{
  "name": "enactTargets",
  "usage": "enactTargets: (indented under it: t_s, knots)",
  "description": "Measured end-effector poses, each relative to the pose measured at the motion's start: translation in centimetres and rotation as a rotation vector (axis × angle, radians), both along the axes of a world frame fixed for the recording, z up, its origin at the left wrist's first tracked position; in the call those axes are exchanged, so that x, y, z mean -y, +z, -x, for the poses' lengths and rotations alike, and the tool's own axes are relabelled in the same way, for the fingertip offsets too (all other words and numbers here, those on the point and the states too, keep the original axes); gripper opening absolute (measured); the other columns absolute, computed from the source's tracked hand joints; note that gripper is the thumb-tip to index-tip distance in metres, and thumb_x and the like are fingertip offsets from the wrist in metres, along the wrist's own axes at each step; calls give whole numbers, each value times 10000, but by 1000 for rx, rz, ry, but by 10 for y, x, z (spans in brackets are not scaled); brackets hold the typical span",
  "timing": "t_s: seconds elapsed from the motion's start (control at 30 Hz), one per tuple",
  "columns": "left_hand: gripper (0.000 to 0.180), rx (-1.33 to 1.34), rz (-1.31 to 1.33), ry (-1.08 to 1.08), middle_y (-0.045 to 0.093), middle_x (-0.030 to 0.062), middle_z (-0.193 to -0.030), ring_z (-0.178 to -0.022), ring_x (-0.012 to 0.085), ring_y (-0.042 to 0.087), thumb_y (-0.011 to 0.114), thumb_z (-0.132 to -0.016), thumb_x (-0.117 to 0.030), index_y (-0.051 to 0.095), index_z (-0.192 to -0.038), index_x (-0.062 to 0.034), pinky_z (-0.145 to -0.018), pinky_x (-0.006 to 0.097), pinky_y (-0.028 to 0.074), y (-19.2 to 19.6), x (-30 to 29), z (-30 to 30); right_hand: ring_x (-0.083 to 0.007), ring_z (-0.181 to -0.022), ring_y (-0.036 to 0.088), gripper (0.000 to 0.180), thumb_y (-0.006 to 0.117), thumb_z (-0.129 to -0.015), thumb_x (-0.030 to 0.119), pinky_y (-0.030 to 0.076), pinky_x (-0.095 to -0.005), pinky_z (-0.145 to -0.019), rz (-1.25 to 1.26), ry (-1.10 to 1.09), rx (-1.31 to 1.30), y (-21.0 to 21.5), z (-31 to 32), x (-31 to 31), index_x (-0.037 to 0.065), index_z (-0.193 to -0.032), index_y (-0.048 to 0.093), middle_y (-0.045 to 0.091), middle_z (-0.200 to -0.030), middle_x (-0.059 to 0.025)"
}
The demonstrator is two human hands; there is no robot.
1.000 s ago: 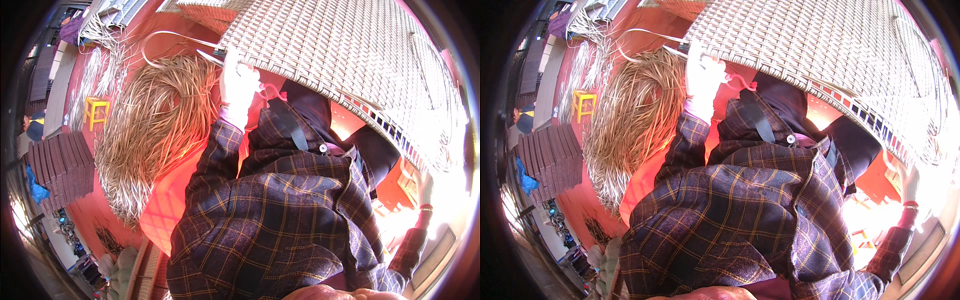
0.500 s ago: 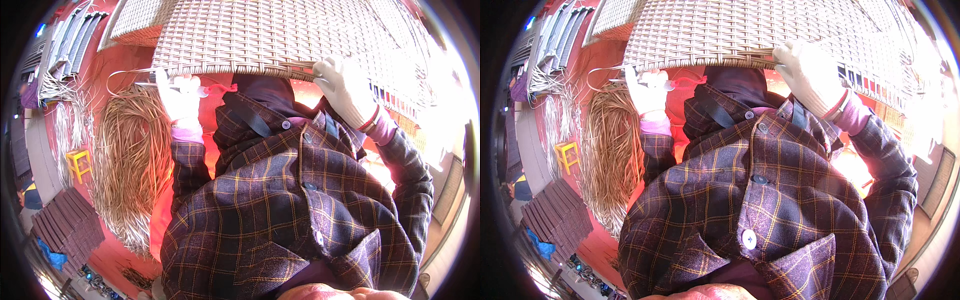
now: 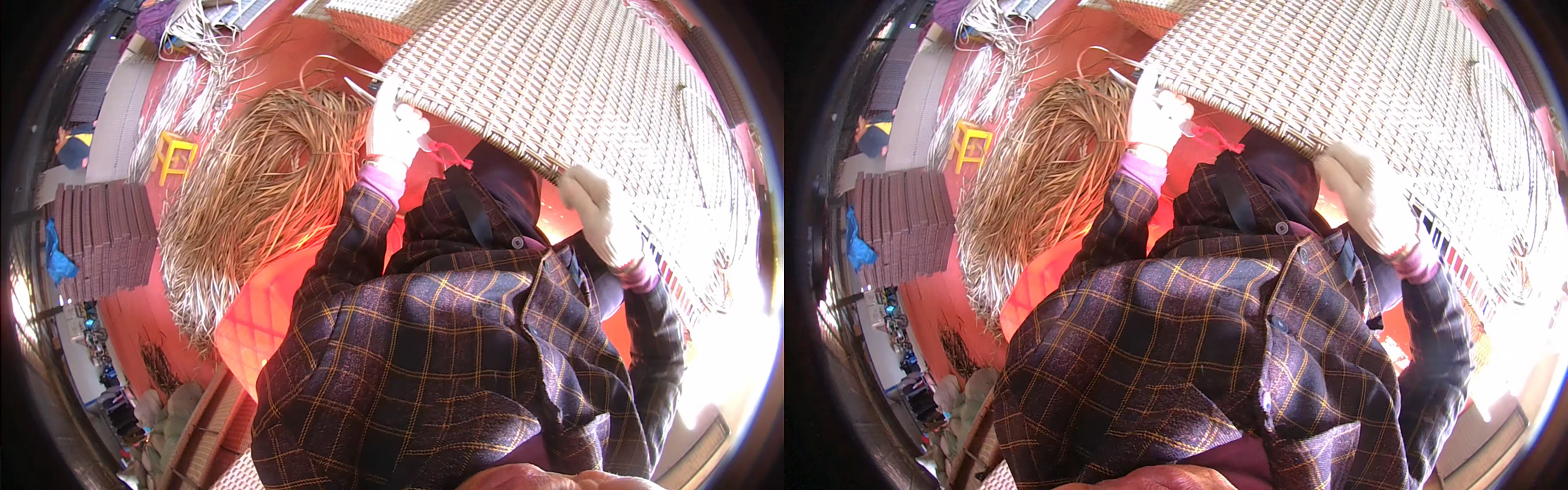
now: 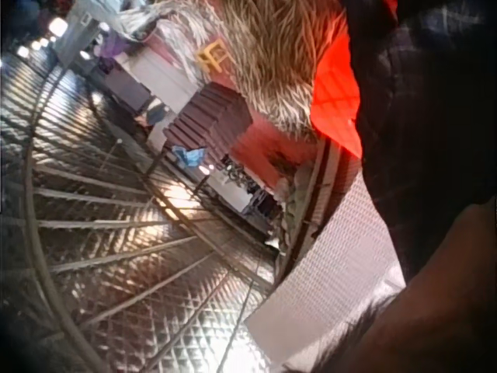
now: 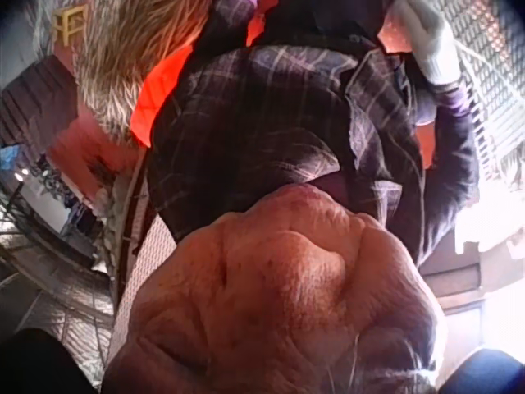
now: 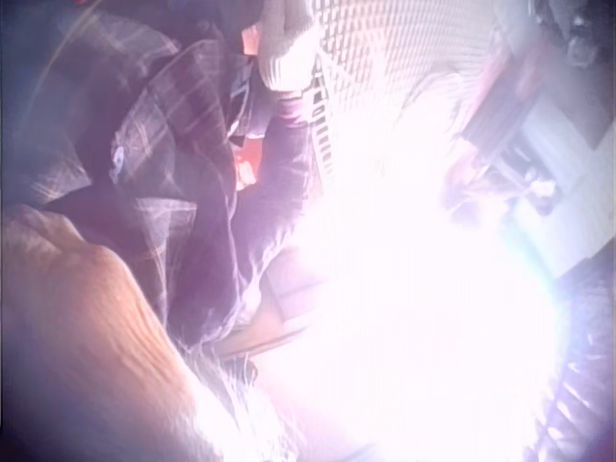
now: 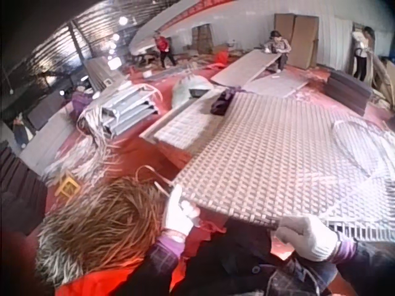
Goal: The person sits on the floor and weaves a large flat mat using thin strips of material. They repeatedly thread strips through the existing weave, pull them tight, and trim excess with a tool.
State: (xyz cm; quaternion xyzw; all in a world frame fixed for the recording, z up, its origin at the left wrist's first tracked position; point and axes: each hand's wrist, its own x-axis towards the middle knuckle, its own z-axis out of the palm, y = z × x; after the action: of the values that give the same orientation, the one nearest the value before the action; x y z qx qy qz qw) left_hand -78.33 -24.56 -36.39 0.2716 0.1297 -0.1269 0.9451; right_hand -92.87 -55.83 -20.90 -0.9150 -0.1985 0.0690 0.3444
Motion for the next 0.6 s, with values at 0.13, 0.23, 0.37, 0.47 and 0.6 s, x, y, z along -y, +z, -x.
enactTargets:
  t_s: [0.13,0.23,0.37,0.47,0.6]
  knots:
    - [302,130,-71,32,388,-64,-598,-462,95,328,461,-1129,-380,595,-949,-178,-468,293,310,-4,4,5,-293,-857,586,220,555,-1074,179,474,-391,-817,80,-309,-72,-28,80,91,-31,-1066,620,602,-938,-180]
    - [241,146,-17,48,405,-57,-682,-507,78,356,461,-1133,-334,562,-1185,-123,-476,263,356,-6,7,8,-222,-780,544,266,558,-1085,209,453,-355,-740,249,-610,-72,-57,146,204,-24,-964,601,574,-859,-121]
    - [413,119,-461,-193,466,-37,-642,-475,68,413,543,-1098,-419,615,-1200,-25,-417,259,367,3,-16,22,-126,-659,466,362,570,-1090,253,396,-299,-622,223,-830,-73,-76,197,317,10,-822,569,522,-744,-41]
    - [408,111,-812,-595,543,-37,-669,-469,58,444,604,-1070,-387,679,-1047,13,-399,242,373,25,-72,16,-33,-525,345,381,597,-1059,283,267,-236,-502,-103,-989,-158,-68,201,354,112,-721,558,461,-633,28]
    - [219,371,-944,-94,652,-15,-806,-625,59,543,607,-1026,-149,751,-1082,7,-507,229,453,40,-137,-30,-88,-609,417,352,552,-1060,220,354,-290,-567,194,-1083,-42,-48,155,392,46,-755,537,492,-697,1]
